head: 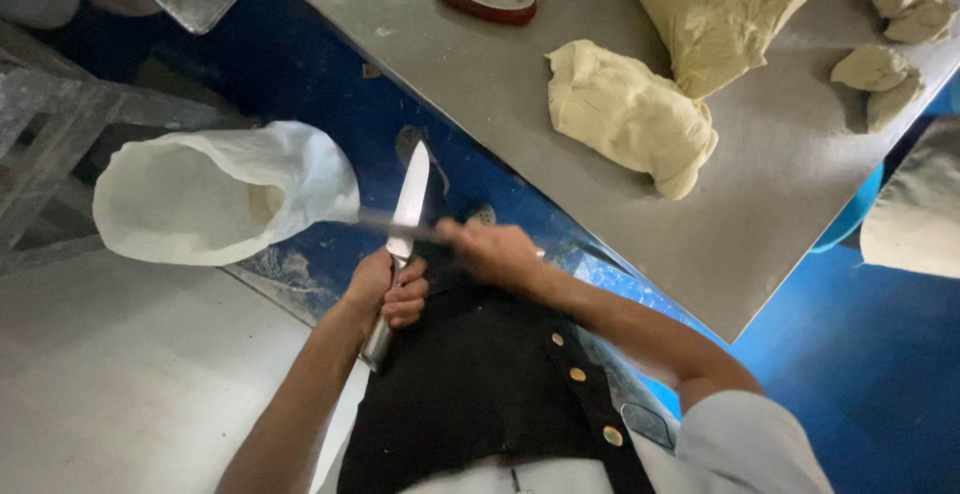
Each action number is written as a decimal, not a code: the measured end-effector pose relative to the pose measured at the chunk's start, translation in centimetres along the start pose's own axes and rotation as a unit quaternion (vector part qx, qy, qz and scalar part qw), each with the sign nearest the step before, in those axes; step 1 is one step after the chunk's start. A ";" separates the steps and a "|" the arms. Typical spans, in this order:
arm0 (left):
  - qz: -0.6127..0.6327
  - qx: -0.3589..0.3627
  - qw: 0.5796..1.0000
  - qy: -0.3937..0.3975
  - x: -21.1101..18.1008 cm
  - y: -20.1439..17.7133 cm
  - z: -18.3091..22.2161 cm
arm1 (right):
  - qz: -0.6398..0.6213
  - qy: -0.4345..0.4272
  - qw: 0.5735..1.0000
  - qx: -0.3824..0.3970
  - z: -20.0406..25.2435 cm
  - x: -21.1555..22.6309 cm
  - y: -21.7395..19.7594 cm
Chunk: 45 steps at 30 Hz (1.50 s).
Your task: The person cuts small portions of dough from a large mass using a knife and weighs them on a digital scale.
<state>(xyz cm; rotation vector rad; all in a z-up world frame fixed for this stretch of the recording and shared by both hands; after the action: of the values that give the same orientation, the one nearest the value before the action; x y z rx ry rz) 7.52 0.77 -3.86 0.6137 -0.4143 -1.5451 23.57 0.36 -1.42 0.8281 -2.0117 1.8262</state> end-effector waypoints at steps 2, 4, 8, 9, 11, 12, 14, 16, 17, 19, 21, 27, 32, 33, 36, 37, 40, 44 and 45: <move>-0.047 -0.086 0.995 -0.002 0.2 -1.3 0.2 | -0.031 -0.057 0.998 0.000 0.4 0.9 0.3; -0.026 -0.027 0.999 -0.002 0.1 -1.0 0.4 | -0.018 0.039 0.998 -0.042 -0.5 -1.4 0.1; -0.011 0.048 0.998 -0.039 1.0 -0.3 0.2 | -0.015 0.083 0.996 -0.018 -0.3 -3.4 0.3; -0.009 0.045 0.998 -0.040 1.0 -0.2 0.2 | -0.010 0.036 0.999 0.003 0.6 -2.4 1.0; -0.040 0.055 0.997 -0.028 0.4 0.4 0.2 | -0.009 -0.014 1.000 0.027 1.5 -2.3 1.9; -0.037 0.052 0.998 -0.027 -0.1 0.5 0.1 | -0.013 -0.010 0.999 -0.040 1.0 -3.5 1.3; -0.014 0.052 0.997 -0.049 0.4 0.2 0.5 | 0.026 0.152 0.988 -0.028 0.5 -8.7 1.6; -0.010 0.085 0.996 -0.040 0.7 -0.1 1.2 | 0.252 0.106 0.961 -0.025 0.2 -11.4 -0.4; -0.024 0.126 0.992 -0.022 0.3 0.2 1.5 | 0.406 -0.103 0.902 -0.109 -0.1 -9.0 -1.4; -0.018 0.118 0.993 -0.012 -0.1 0.4 1.1 | 0.214 0.054 0.969 -0.114 1.0 -9.1 -2.5; -0.021 0.114 0.993 -0.001 -0.5 0.9 0.9 | 0.013 0.110 0.987 -0.115 2.1 -6.9 -3.1; -0.070 0.053 0.996 -0.024 0.6 1.0 -0.2 | 0.085 -0.070 0.991 -0.075 1.7 -2.8 -2.1; -0.076 0.123 0.989 0.034 0.7 1.2 0.2 | 0.114 0.155 0.980 -0.059 0.2 -7.6 -3.7; -0.083 0.126 0.988 0.033 0.5 1.3 0.4 | 0.050 0.125 0.989 -0.068 1.1 -5.4 -4.0; -0.056 0.092 0.994 -0.004 -0.2 1.5 -0.2 | 0.013 0.081 0.996 -0.022 1.2 -1.8 -3.4; -0.049 0.094 0.994 -0.004 0.0 1.8 -0.2 | 0.036 0.073 0.996 0.047 1.6 -1.1 -2.5; -0.054 0.088 0.995 -0.008 0.4 2.1 -0.3 | 0.028 0.095 0.993 0.059 1.5 -2.1 -1.9; -0.095 0.069 0.993 -0.019 -0.6 2.6 -1.0 | -0.025 0.001 1.000 0.014 2.9 -2.0 -1.7; -0.099 0.072 0.992 -0.019 -0.9 2.7 -1.2 | -0.018 0.096 0.995 -0.022 2.2 -4.1 -1.7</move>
<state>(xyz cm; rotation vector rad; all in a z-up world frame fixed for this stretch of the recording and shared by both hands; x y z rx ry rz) 10.38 1.62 -3.02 0.7571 -0.5083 -1.7288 28.16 -0.99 -2.77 0.6439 -1.8974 1.7623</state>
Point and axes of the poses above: each hand's wrist, its own z-axis away from the middle knuckle, its own y-axis out of the palm, x = y × z, the point moved 7 cm from there along -z, towards the middle knuckle, and after that the axes turned 10 degrees about -x, right-handed, at the moved point
